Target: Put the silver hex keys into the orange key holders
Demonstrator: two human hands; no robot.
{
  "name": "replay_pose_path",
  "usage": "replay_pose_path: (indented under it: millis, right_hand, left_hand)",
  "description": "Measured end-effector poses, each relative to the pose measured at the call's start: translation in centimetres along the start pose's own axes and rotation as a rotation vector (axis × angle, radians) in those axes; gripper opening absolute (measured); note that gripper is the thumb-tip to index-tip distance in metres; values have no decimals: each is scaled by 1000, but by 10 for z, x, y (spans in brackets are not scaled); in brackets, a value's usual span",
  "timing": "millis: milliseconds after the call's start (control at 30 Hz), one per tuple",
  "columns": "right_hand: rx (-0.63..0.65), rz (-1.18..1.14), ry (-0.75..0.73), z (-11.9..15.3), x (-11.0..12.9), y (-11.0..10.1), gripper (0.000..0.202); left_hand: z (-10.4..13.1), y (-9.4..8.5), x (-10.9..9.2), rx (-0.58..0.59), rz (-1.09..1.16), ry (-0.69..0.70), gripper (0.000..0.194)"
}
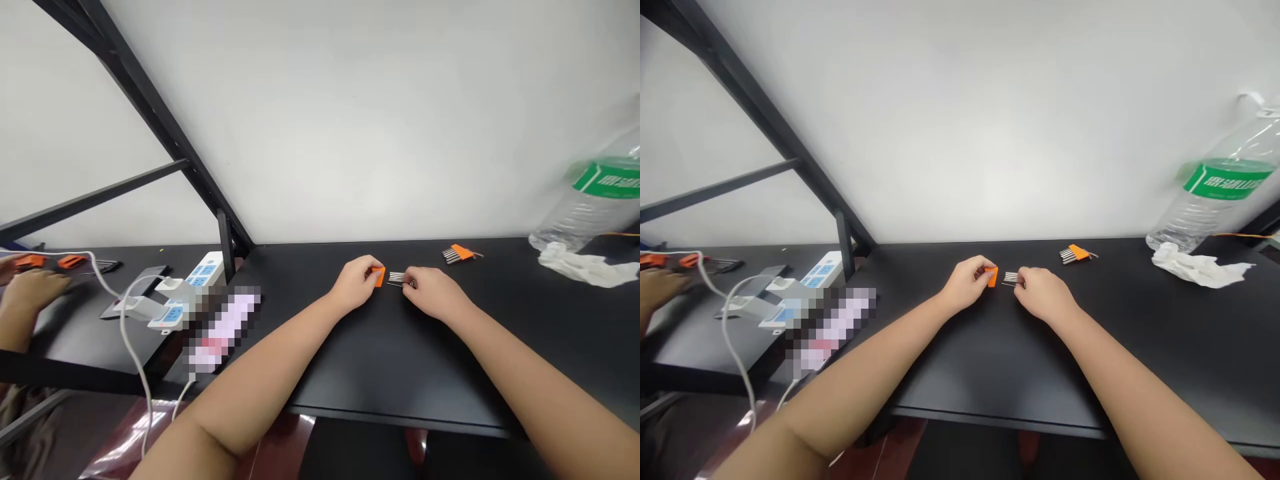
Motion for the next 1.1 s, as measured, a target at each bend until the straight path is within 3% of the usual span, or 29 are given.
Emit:
replay_pose_path:
  millis: [100,200,467,700,1100]
  right_hand:
    - [-106,42,-107,3,5,-7,19]
    - [-104,83,-215,2,8,0,33]
    - [-83,65,-246,-6,9,10,23]
    - [-88,-43,-157,-15,-10,-2,17]
    - [75,-119,47,-34,-34,-6,17]
  left_hand:
    - [0,1,1,9,19,-17,12]
    - [0,3,-1,31,34,-14,13]
    - [2,7,-1,48,67,-15,14]
    - [0,1,-3,35,15,-30,16]
    - [0,3,9,2,78,-84,22]
Point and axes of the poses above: each hand's wrist, its own z-axis away from the middle knuckle, its own y-axis out of the palm, x = y × z, the point moved 8 cm from there along -z, towards the middle knuckle, and after that the axes turned 15 degrees about y, right-handed, at the moved point
